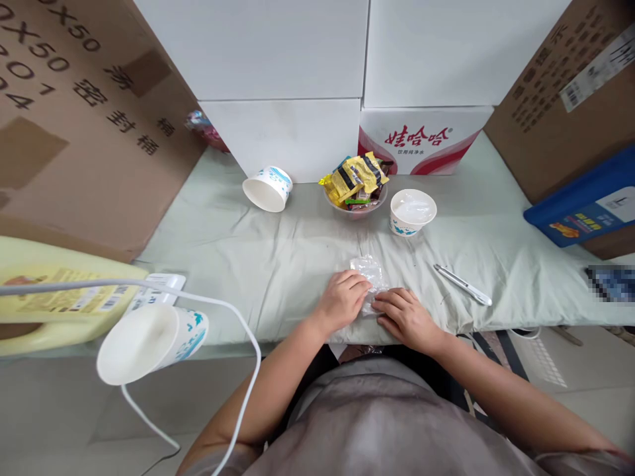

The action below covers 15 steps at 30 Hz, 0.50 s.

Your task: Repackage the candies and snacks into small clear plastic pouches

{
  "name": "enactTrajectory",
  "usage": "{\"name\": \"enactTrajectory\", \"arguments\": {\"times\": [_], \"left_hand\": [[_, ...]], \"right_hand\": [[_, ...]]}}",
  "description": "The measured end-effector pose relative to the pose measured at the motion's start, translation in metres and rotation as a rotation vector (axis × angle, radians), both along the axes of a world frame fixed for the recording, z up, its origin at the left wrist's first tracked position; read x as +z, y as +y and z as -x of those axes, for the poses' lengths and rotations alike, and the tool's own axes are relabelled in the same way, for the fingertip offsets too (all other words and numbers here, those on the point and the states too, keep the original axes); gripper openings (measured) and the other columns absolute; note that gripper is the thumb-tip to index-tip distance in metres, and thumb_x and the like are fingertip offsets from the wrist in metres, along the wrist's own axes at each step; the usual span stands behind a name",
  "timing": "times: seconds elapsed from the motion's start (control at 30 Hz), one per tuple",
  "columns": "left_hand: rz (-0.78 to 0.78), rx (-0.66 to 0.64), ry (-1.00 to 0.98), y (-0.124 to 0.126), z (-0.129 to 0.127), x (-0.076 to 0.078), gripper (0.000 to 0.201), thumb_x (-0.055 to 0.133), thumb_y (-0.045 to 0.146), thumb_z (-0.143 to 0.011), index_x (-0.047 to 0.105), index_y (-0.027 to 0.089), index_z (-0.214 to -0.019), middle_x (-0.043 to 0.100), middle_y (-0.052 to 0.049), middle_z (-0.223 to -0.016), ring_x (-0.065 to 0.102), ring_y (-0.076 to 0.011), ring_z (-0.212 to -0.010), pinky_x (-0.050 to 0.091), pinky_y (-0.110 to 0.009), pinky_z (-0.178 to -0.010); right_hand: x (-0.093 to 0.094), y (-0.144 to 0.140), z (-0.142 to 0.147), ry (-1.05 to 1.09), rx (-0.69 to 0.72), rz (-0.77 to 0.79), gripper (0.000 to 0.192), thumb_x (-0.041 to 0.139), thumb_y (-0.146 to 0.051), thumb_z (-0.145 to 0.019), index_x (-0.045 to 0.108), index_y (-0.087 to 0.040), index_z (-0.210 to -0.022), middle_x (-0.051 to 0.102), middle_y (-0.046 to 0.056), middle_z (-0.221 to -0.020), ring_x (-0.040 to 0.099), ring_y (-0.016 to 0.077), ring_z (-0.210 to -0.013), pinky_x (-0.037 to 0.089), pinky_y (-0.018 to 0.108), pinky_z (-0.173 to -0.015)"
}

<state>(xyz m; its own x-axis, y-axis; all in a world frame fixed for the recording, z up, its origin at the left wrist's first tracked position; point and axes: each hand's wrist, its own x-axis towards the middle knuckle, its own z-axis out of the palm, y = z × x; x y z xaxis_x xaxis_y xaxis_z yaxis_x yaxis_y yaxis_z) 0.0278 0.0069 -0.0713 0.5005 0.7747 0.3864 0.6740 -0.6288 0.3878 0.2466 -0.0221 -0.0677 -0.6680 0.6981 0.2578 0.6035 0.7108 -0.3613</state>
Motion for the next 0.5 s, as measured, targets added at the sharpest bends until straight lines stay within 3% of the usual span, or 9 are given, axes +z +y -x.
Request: {"name": "enactTrajectory", "arguments": {"times": [0.13,0.3,0.4,0.5], "left_hand": [[0.064,0.044,0.138,0.004,-0.006,-0.002,0.033,0.052,0.024,-0.092,0.058,0.022,-0.125,0.056,-0.008,-0.138,0.044,-0.0279,-0.133,0.033,-0.052,-0.109],[0.085,0.008,0.126,0.003,-0.003,-0.004,0.040,0.056,0.027,-0.090,0.055,0.020,-0.129,0.050,-0.011,-0.143,0.040,-0.0279,-0.136,0.026,-0.054,-0.113],[0.059,-0.070,0.050,0.001,0.001,-0.006,0.026,0.056,0.027,-0.090,0.065,0.022,-0.113,0.059,-0.010,-0.131,0.047,-0.0266,-0.129,0.031,-0.051,-0.110],[0.062,-0.109,0.003,0.000,0.003,-0.006,0.016,0.055,0.027,-0.091,0.071,0.025,-0.091,0.068,-0.006,-0.105,0.055,-0.0246,-0.114,0.039,-0.046,-0.101]], "right_hand": [[-0.008,0.002,0.001,-0.007,-0.021,-0.025,0.027,0.050,-0.024,-0.095,0.063,-0.019,-0.118,0.065,0.013,-0.116,0.057,0.0249,-0.105,0.049,0.043,-0.087],[-0.003,0.004,-0.002,0.008,0.000,-0.023,0.023,0.047,-0.022,-0.096,0.065,-0.020,-0.110,0.067,0.012,-0.113,0.058,0.0257,-0.105,0.049,0.044,-0.086],[0.008,0.002,0.000,0.014,0.070,0.003,0.023,0.044,-0.020,-0.096,0.065,-0.022,-0.106,0.068,0.010,-0.112,0.056,0.0266,-0.112,0.046,0.048,-0.092],[0.017,0.001,0.003,0.012,0.134,0.059,0.025,0.039,-0.021,-0.097,0.063,-0.022,-0.102,0.070,0.009,-0.102,0.062,0.0236,-0.099,0.047,0.045,-0.091]]}}
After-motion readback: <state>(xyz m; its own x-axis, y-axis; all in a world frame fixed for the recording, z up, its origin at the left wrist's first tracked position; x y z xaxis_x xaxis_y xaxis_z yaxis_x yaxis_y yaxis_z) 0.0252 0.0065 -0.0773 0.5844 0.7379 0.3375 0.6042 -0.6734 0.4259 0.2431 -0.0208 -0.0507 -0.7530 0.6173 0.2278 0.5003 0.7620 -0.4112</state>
